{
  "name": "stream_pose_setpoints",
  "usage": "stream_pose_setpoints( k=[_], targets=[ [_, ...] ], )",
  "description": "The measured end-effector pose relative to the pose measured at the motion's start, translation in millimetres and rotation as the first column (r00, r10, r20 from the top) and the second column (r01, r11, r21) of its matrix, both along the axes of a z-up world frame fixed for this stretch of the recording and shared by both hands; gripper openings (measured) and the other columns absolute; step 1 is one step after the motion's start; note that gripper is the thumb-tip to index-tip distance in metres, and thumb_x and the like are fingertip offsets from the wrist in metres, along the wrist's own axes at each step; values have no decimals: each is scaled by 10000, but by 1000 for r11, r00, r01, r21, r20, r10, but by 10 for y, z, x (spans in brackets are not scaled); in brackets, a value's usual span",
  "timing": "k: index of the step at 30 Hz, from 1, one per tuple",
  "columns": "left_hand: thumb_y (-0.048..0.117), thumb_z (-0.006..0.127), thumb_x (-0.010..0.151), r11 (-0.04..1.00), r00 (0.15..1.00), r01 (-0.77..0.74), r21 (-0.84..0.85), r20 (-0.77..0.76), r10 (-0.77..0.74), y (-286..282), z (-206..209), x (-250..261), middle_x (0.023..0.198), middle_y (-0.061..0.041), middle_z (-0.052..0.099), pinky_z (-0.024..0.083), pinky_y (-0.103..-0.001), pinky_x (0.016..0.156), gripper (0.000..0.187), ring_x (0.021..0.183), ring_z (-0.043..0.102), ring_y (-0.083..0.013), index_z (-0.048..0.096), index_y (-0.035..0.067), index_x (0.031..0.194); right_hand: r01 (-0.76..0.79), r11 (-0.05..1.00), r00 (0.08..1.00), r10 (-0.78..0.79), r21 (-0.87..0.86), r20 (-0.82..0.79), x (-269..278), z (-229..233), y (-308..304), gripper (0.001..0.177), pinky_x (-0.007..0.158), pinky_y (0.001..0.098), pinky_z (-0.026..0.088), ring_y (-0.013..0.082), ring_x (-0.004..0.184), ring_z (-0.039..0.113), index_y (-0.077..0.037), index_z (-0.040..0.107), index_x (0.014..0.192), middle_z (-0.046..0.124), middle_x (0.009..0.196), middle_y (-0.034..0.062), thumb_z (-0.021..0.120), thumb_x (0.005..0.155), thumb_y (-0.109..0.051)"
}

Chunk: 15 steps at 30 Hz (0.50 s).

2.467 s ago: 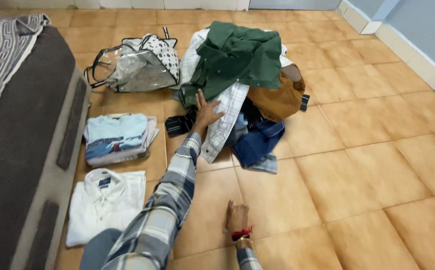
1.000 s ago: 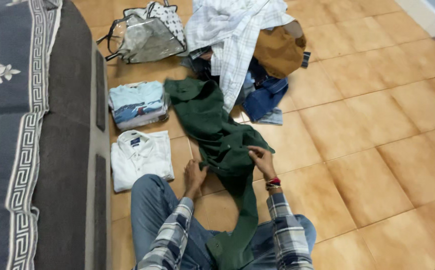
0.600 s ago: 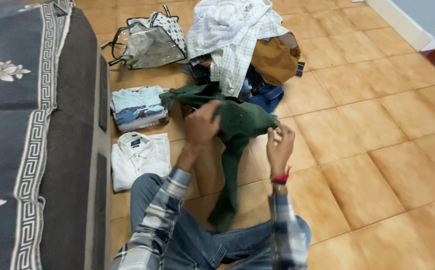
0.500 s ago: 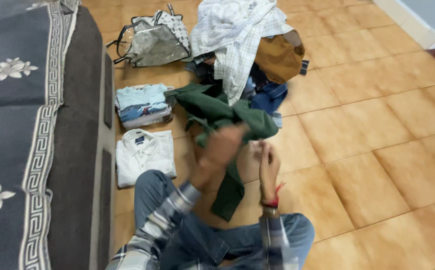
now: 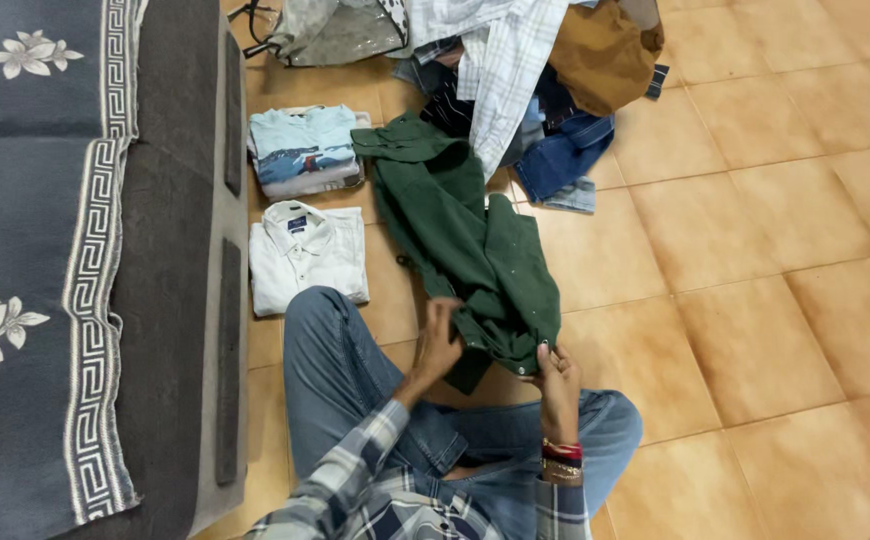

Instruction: The person folds a light blue t-shirt and a green shirt, then buttons and folds a white plaid shirt by hand while sitting on the floor.

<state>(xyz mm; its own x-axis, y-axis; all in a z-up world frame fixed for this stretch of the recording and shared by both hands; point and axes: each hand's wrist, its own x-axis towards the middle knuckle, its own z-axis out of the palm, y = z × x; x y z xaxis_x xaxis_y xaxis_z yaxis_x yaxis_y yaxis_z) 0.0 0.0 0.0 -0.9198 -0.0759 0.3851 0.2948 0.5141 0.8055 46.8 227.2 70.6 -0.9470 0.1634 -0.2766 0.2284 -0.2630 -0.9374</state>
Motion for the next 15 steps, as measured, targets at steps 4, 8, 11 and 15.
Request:
stream_pose_setpoints(
  k=[4, 8, 11, 15],
  targets=[
    [118, 800, 806, 661, 850, -332, 673, 518, -100, -58, -604, -499, 1219, -148, 545, 533, -419, 855, 553, 1094, 593, -325, 523, 85, 1284, 13, 963, 987, 31, 271, -157, 113, 628, -80, 428, 650, 313, 668, 159, 854, 738, 69, 586, 1348, 714, 1136, 98, 536, 1039, -222],
    [221, 821, 831, -124, 779, -584, 803, 510, -363, -328, -741, -996, 1090, -112, 603, 543, -359, 763, 454, 975, 621, -261, 568, 94, 1186, 27, 721, 996, -77, 693, 41, 311, 1280, -39, 322, 571, 345, 561, 236, 654, 778, 21, 701, 1181, 763, 816, 164, 566, 1011, -217],
    [298, 836, 850, -137, 780, -562, 816, 469, -414, -420, -761, -1270, 993, -85, 647, 551, -313, 693, 403, 886, 643, -214, 602, 100, 1112, -7, 529, 990, -115, 849, 80, 389, 1631, 0, 285, 608, 367, 547, 250, 605, 758, -11, 765, 1040, 743, 673, 160, 581, 1011, -226],
    [209, 870, 807, -27, 696, -598, 801, 503, -512, -224, -936, -1580, 983, -46, 648, 581, -311, 708, 353, 861, 646, -213, 667, 98, 1074, -33, 436, 986, -134, 899, 102, 360, 1799, 12, 338, 640, 396, 540, 276, 595, 729, -37, 795, 933, 730, 629, 129, 572, 1017, -276]
  ],
)
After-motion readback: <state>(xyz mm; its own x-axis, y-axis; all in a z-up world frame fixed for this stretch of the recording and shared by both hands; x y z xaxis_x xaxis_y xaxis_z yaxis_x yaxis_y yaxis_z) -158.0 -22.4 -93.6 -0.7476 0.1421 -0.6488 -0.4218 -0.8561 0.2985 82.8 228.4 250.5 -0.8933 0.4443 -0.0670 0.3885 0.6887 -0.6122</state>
